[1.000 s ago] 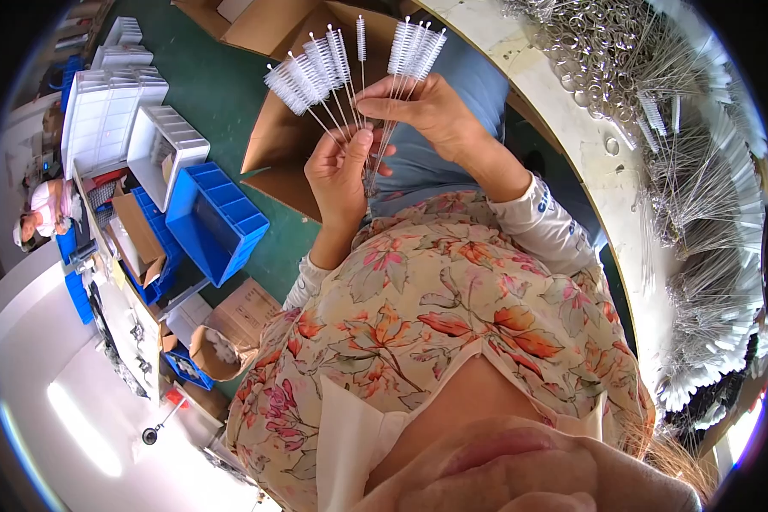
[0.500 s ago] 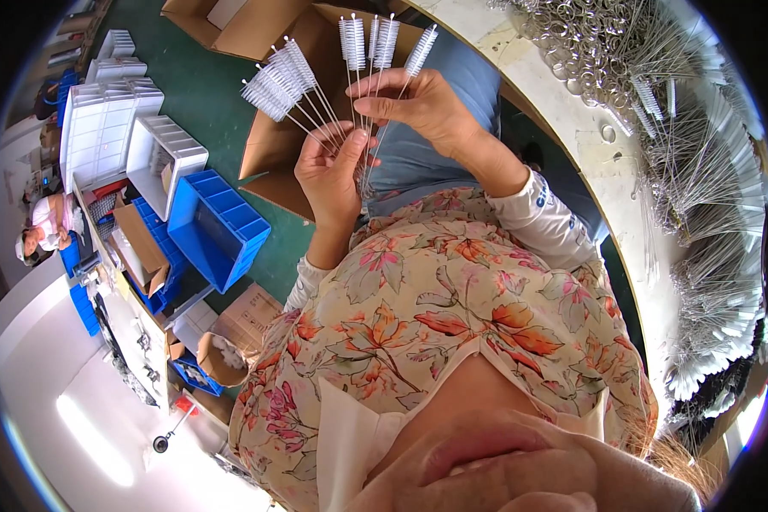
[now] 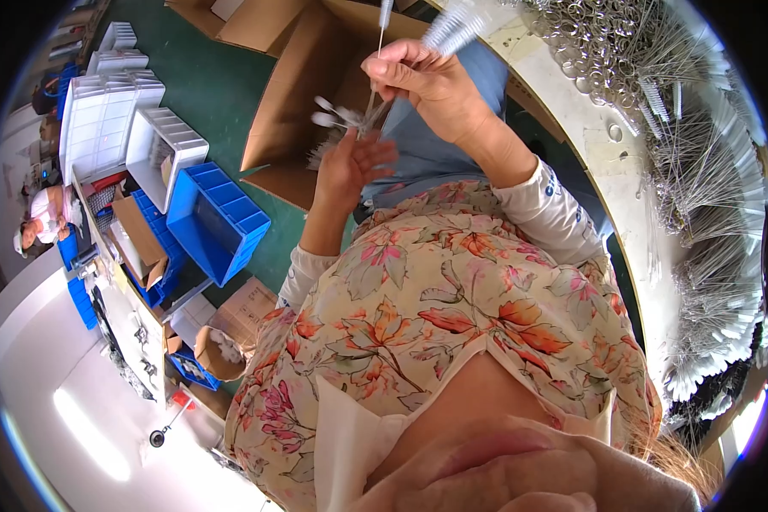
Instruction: Assembling white bottle brushes by threading them onto metal rings in a factory production setting.
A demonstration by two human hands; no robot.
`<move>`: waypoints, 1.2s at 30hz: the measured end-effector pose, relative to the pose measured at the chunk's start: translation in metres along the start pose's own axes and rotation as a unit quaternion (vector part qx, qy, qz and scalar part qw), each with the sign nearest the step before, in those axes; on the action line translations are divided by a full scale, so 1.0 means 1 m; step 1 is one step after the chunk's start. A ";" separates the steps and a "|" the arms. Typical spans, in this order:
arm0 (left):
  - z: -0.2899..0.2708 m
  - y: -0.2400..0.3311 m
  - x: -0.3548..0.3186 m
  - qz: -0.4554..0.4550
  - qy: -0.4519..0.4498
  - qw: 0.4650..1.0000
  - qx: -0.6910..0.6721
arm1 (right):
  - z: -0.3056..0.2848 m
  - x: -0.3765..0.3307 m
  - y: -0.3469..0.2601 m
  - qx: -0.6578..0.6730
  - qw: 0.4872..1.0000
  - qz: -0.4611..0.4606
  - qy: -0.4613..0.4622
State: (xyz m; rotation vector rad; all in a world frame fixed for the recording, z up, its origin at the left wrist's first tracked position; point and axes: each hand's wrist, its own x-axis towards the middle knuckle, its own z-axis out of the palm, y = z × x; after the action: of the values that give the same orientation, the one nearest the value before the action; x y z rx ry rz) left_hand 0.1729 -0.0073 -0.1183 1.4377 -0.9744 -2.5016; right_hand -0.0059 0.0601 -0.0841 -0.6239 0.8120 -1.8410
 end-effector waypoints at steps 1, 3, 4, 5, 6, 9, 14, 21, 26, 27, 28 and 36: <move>-0.004 0.000 -0.005 -0.001 0.000 1.000 0.001 | 0.001 0.001 -0.001 0.001 1.000 0.000 0.001; -0.007 0.002 -0.015 0.206 0.031 0.944 0.256 | 0.004 0.003 -0.007 -0.098 0.994 0.028 0.035; 0.001 0.009 -0.019 0.206 0.031 0.944 0.256 | 0.005 0.004 -0.009 -0.096 0.995 0.023 0.026; 0.010 0.019 -0.023 0.336 0.037 0.901 0.274 | 0.005 0.003 -0.011 -0.097 0.995 0.024 0.027; 0.020 0.029 -0.027 0.460 0.042 0.839 0.286 | 0.005 0.003 -0.013 -0.102 0.995 0.016 0.016; 0.027 0.053 -0.030 0.326 -0.076 0.869 0.363 | 0.007 0.003 -0.016 -0.126 0.992 0.009 0.002; 0.027 0.048 -0.017 0.326 -0.077 0.845 0.417 | 0.011 0.000 -0.021 -0.143 0.989 0.029 0.018; 0.029 0.048 -0.010 0.239 -0.174 0.955 0.034 | -0.010 -0.011 -0.025 0.026 1.000 0.006 0.003; -0.024 0.060 0.002 0.087 -0.326 0.922 -0.190 | -0.011 -0.047 -0.047 -0.134 0.986 -0.067 -0.076; -0.024 0.063 -0.002 0.126 -0.296 0.941 -0.101 | -0.011 -0.058 -0.057 -0.227 0.968 -0.058 -0.093; -0.026 0.065 -0.002 0.168 -0.221 0.960 -0.020 | -0.021 -0.065 -0.053 -0.305 0.926 -0.190 -0.119; -0.063 0.145 0.017 0.276 -0.012 0.888 0.369 | -0.083 -0.191 -0.074 -0.650 0.666 -0.151 0.334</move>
State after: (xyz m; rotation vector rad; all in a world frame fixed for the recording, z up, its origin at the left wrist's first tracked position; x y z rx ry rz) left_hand 0.1819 -0.1587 -0.0700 1.0040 -2.1299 -1.7912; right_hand -0.0360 0.2789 -0.0922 -0.9509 2.7626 -1.4708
